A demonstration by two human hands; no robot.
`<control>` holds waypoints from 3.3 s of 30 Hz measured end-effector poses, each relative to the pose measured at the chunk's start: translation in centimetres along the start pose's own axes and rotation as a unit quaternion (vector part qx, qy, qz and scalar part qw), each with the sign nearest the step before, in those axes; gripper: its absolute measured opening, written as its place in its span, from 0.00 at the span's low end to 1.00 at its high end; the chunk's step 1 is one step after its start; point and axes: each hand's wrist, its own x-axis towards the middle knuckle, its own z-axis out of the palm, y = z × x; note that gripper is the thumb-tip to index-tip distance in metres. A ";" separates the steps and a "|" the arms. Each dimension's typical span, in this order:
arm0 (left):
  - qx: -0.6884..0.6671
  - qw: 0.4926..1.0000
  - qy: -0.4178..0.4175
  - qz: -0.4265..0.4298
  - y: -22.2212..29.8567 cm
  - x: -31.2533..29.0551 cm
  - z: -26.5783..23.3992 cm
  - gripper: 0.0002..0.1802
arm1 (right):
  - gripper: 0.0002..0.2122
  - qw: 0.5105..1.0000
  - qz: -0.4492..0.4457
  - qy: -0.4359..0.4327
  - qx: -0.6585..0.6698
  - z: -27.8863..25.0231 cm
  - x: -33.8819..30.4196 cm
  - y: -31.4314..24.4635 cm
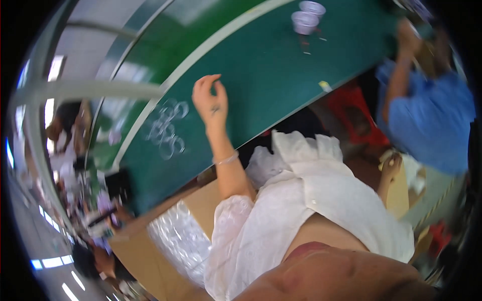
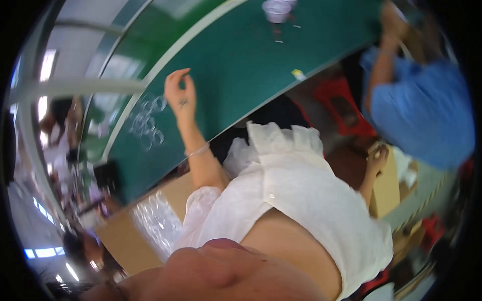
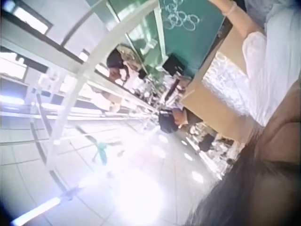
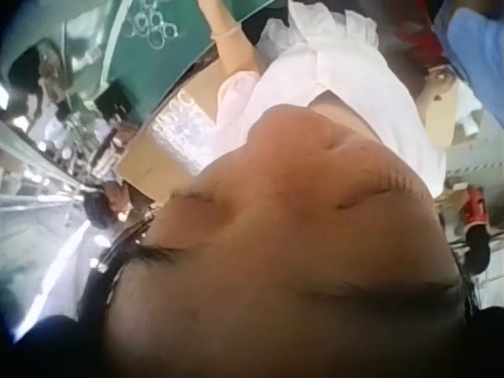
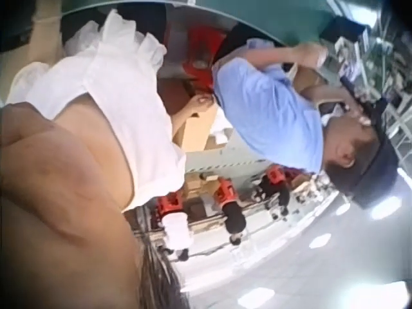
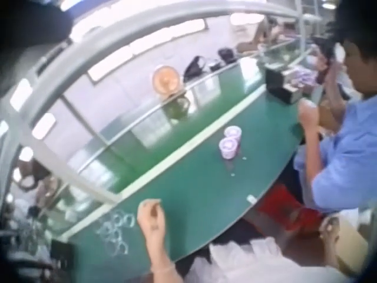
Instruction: Assembling small electronic units and packing plastic cups into a cardboard box.
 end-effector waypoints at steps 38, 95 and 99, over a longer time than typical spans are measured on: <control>-0.011 0.993 -0.107 0.054 -4.4 2.9 3.0 0.21 | 0.37 0.568 -0.283 -0.308 0.709 15.1 24.3 -46.0; -0.155 0.986 -0.059 -0.029 -4.3 2.1 3.8 0.19 | 0.22 0.569 -0.064 -0.529 0.626 15.3 21.9 -44.0; -0.088 0.996 -0.021 -0.007 -3.6 2.1 4.0 0.21 | 0.19 0.753 -0.290 -0.370 0.461 15.1 21.8 -44.6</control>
